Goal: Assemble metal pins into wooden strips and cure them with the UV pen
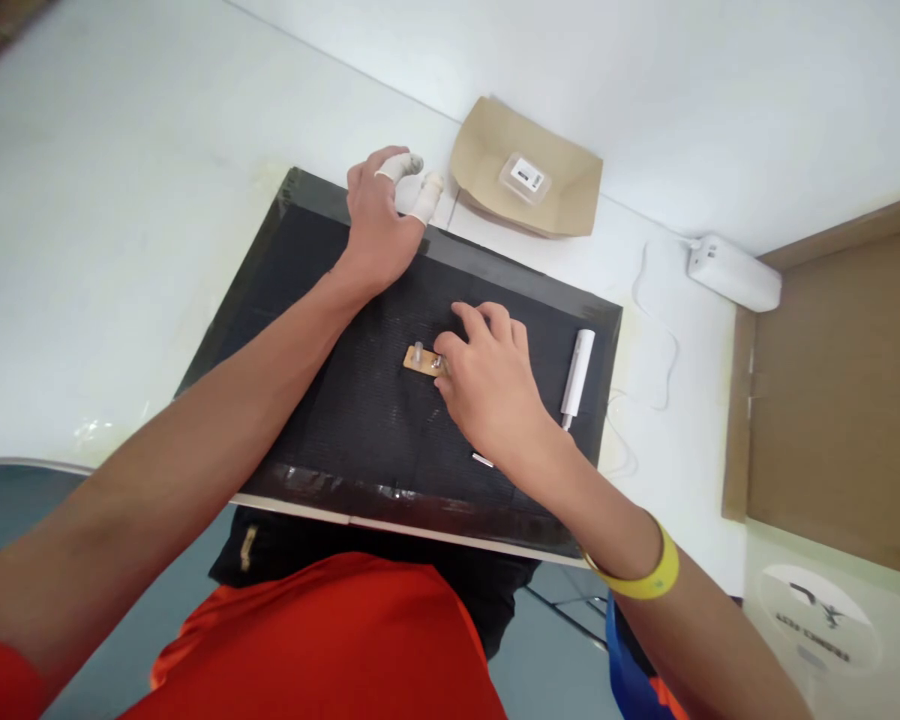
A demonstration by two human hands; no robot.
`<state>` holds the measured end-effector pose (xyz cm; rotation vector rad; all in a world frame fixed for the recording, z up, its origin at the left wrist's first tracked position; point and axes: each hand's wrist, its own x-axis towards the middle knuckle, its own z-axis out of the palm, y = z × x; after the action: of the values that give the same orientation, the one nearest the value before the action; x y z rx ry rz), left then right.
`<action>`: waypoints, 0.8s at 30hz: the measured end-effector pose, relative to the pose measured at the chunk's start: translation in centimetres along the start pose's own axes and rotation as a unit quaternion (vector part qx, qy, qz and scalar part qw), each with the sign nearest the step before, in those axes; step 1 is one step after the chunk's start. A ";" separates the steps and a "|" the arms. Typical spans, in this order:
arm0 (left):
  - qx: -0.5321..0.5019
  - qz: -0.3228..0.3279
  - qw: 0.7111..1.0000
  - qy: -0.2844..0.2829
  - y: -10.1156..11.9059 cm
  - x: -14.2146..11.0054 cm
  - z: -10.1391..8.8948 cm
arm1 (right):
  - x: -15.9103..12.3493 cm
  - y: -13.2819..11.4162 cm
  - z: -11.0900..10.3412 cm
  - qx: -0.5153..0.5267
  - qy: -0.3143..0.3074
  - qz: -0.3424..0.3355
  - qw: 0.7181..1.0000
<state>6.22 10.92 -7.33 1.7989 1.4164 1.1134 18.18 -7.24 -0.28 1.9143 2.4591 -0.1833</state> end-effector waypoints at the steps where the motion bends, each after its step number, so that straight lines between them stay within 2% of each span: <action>1: -0.002 0.000 1.000 -0.001 0.0 0.0 0.0 | 0.0 0.0 0.1 0.001 0.005 -0.002 1.000; 15: -0.037 -0.002 0.999 -0.012 0.3 0.0 -0.4 | -0.2 0.3 -0.6 0.018 0.051 -0.017 0.998; 24: -0.019 0.001 1.000 -0.005 0.4 -0.1 -0.2 | -0.2 0.1 -1.1 0.047 0.032 -0.018 0.998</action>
<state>6.17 10.68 -6.96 1.7762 1.3786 1.1233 18.39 -7.32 0.78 1.9424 2.5715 -0.2457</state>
